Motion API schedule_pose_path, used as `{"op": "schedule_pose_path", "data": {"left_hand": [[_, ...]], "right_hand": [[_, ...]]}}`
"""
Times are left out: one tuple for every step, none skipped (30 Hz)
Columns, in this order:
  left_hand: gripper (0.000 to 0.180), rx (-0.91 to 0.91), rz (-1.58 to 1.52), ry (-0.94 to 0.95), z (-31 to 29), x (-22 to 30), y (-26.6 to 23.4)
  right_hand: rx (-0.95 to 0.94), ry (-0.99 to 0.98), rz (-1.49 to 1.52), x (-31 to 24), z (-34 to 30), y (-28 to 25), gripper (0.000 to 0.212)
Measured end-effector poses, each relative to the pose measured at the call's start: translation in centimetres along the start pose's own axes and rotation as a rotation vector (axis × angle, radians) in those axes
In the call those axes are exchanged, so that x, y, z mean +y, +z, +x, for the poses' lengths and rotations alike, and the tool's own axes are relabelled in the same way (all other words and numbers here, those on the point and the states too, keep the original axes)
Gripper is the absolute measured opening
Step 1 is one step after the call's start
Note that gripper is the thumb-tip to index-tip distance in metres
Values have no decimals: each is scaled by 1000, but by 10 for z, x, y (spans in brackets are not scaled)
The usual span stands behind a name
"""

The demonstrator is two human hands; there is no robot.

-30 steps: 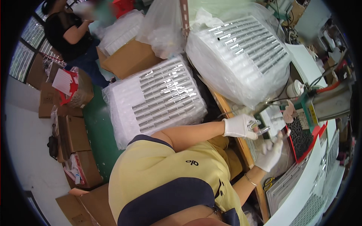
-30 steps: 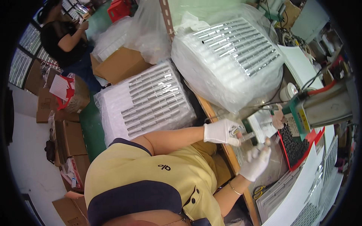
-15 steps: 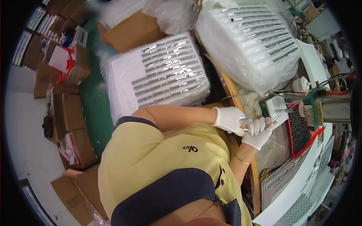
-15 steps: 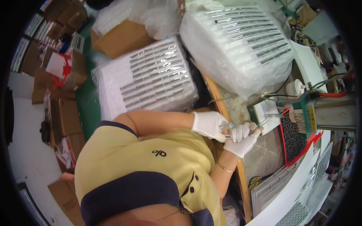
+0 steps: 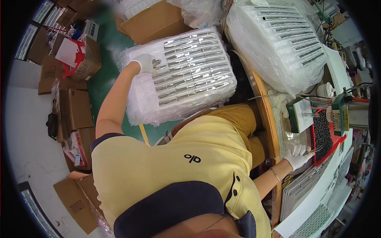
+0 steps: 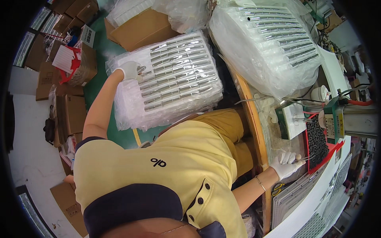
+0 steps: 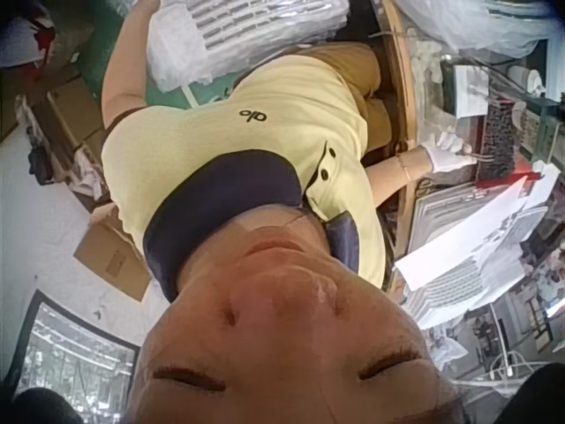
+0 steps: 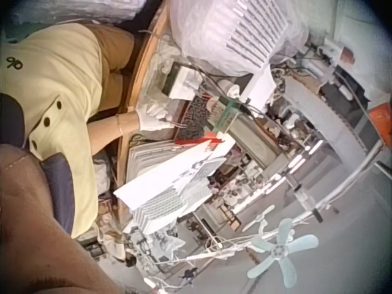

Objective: Assembling chrome metal handles or hardware components by attaching plastic parts using a pneumatic press and applying glue with a brush.

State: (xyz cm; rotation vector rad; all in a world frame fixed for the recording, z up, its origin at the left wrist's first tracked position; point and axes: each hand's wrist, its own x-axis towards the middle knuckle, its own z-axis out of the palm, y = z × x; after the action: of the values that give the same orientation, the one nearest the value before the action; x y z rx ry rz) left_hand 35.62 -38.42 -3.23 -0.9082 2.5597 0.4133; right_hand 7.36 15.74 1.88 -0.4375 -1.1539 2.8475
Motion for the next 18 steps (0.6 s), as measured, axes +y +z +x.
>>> {"op": "schedule_pose_path", "data": {"left_hand": [[39,2,0,6,7,-7,5],[41,3,2,58,14,-12,10],[42,3,4,109,19,-18,14],[42,2,0,118,19,-12,9],[45,-62,41,93,13,-1,-4],[48,-127,82,67,11,5,-10],[48,-125,80,68,13,1,-8],[54,-83,10,51,15,-5,-5],[61,-41,-60,33,16,-9,-2],[61,-39,-63,34,17,-8,0],[63,39,-24,-25,17,-6,3],[65,117,16,-86,16,-2,6],[65,118,15,-86,14,3,9],[62,192,6,-77,12,9,12],[59,267,-2,-67,11,13,14],[59,267,-1,-70,11,17,17],[51,335,-63,-111,12,19,21],[45,403,-124,-153,13,20,25]], "right_hand": [[1,-7,1,2,-4,2,40],[12,-12,-21,5,-8,4,39],[24,-17,-44,6,-11,6,38],[26,-26,-47,7,-13,7,38],[32,-33,-55,7,-14,7,37],[38,-39,-64,7,-15,8,37],[37,-41,-64,8,-15,8,37],[42,-43,-79,7,-16,8,36],[46,-44,-94,7,-16,8,36],[43,-46,-95,8,-16,10,36],[56,-52,-98,10,-16,11,36],[69,-58,-102,11,-16,12,35],[68,-58,-102,12,-16,13,35],[68,-55,-110,13,-17,15,35],[69,-51,-118,13,-17,17,35],[69,-49,-117,13,-17,18,35],[70,-37,-102,13,-16,18,34],[72,-25,-87,13,-16,19,34]]}}
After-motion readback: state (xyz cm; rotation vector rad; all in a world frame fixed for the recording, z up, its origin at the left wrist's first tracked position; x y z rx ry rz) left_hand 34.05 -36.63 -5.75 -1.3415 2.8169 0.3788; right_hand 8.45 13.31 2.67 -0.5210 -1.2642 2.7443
